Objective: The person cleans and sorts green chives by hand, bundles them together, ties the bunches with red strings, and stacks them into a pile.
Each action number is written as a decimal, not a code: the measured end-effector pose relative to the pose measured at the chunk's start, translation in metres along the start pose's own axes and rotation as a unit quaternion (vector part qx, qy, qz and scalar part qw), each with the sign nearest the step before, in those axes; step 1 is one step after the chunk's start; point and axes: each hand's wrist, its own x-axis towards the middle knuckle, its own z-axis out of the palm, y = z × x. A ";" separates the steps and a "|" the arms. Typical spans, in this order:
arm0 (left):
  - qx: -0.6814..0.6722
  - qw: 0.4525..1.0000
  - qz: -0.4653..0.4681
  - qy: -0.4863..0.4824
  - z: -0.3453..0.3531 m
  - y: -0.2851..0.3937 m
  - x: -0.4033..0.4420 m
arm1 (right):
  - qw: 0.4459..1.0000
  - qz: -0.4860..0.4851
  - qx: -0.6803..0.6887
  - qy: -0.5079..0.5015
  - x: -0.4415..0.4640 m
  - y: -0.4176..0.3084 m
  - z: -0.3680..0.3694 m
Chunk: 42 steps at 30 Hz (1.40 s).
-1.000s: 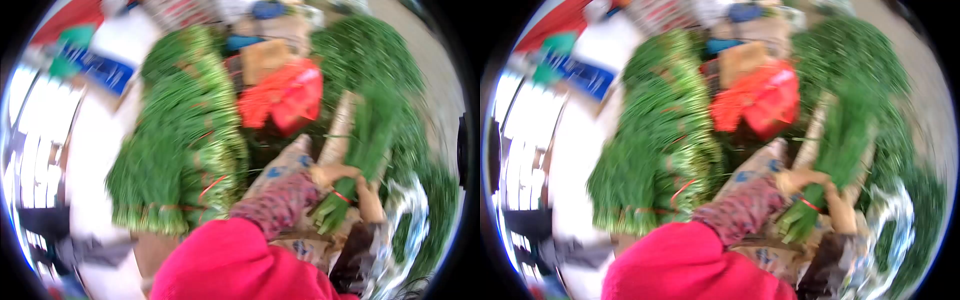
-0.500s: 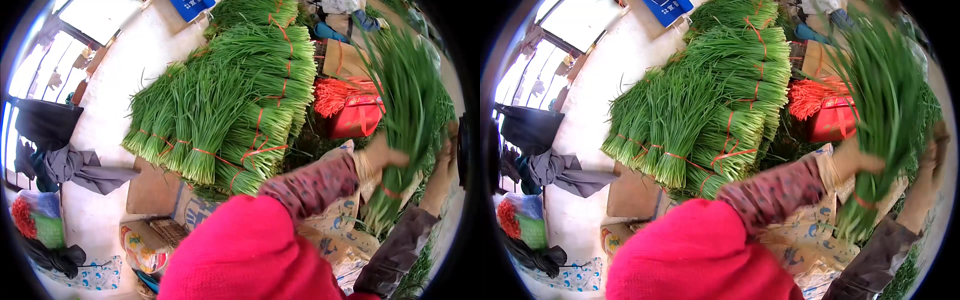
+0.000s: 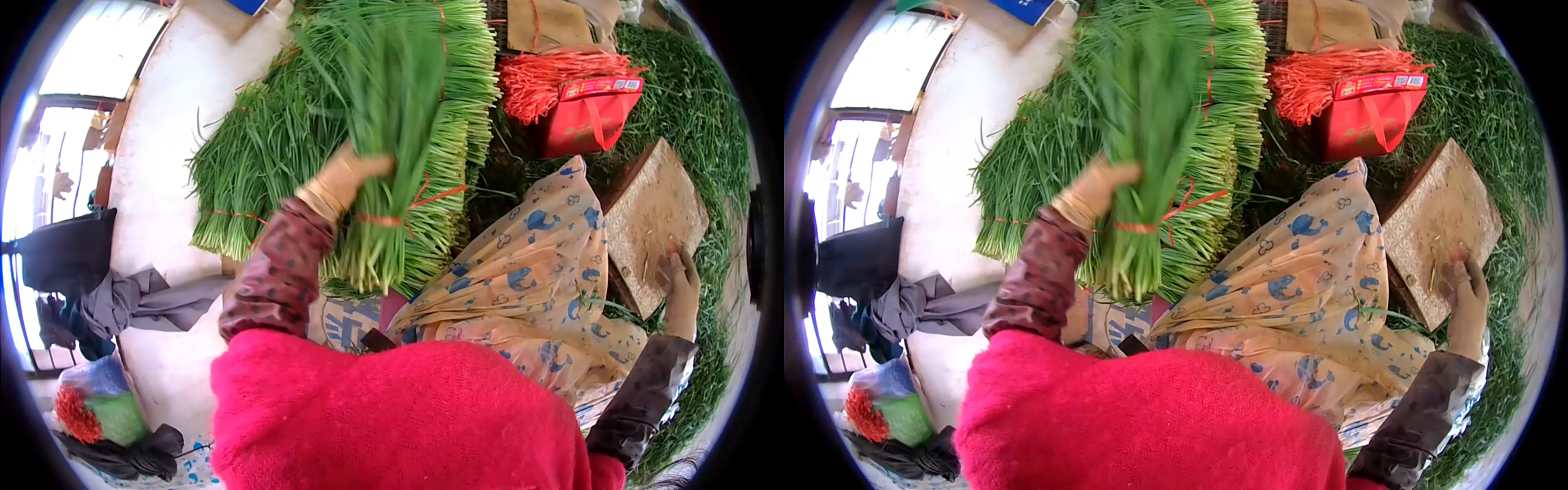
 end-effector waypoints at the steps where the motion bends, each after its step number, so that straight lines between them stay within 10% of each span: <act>1: 0.060 0.996 -0.064 0.005 0.013 -0.031 -0.001 | 1.000 0.005 0.000 0.007 -0.001 0.005 0.001; 2: 0.148 0.988 0.002 0.044 0.017 -0.100 0.007 | 1.000 0.013 -0.003 -0.015 -0.002 0.011 0.001; 3: 0.093 0.984 -0.127 0.078 0.021 -0.111 0.009 | 0.999 0.021 -0.006 -0.034 -0.003 0.014 -0.002; 4: -0.065 0.990 -0.121 0.032 0.023 -0.103 0.006 | 1.000 0.006 -0.013 0.009 -0.018 -0.001 0.016; 11: -0.030 0.951 -0.302 -0.062 0.060 0.011 0.009 | 0.937 -0.030 -0.340 0.076 -0.110 -0.038 0.041; 12: 0.228 0.950 -0.155 -0.148 -0.030 -0.052 0.021 | 0.930 -0.261 -0.256 0.025 -0.138 -0.029 0.061; 15: 0.750 0.633 -0.179 -0.064 0.015 0.035 0.028 | 0.909 -0.220 -0.328 -0.133 -0.207 -0.111 0.046; 17: 0.774 0.630 -0.062 -0.021 0.060 0.080 0.030 | 0.857 -0.224 -0.398 -0.240 -0.238 -0.148 0.021; 19: 0.731 0.679 0.030 -0.066 0.103 0.088 0.049 | 0.824 -0.347 -0.447 -0.036 -0.271 -0.132 0.029; 27: 0.693 0.617 0.245 -0.282 0.318 0.093 0.073 | 0.692 -0.129 -0.704 0.092 -0.357 -0.144 -0.018; 30: 0.735 0.532 0.257 -0.334 0.386 0.092 0.075 | 0.813 -0.096 -0.557 -0.136 -0.380 -0.159 -0.060; 35: 0.706 0.472 0.332 -0.411 0.493 0.071 0.073 | 0.894 0.081 -0.417 -0.139 -0.375 -0.077 -0.129; 39: 0.695 0.410 0.376 -0.455 0.569 0.044 0.069 | 0.920 0.197 -0.042 0.335 -0.337 0.056 -0.171; 42: 0.651 0.406 0.418 -0.487 0.613 0.021 0.068 | 0.870 0.295 -0.008 0.395 -0.312 0.179 -0.215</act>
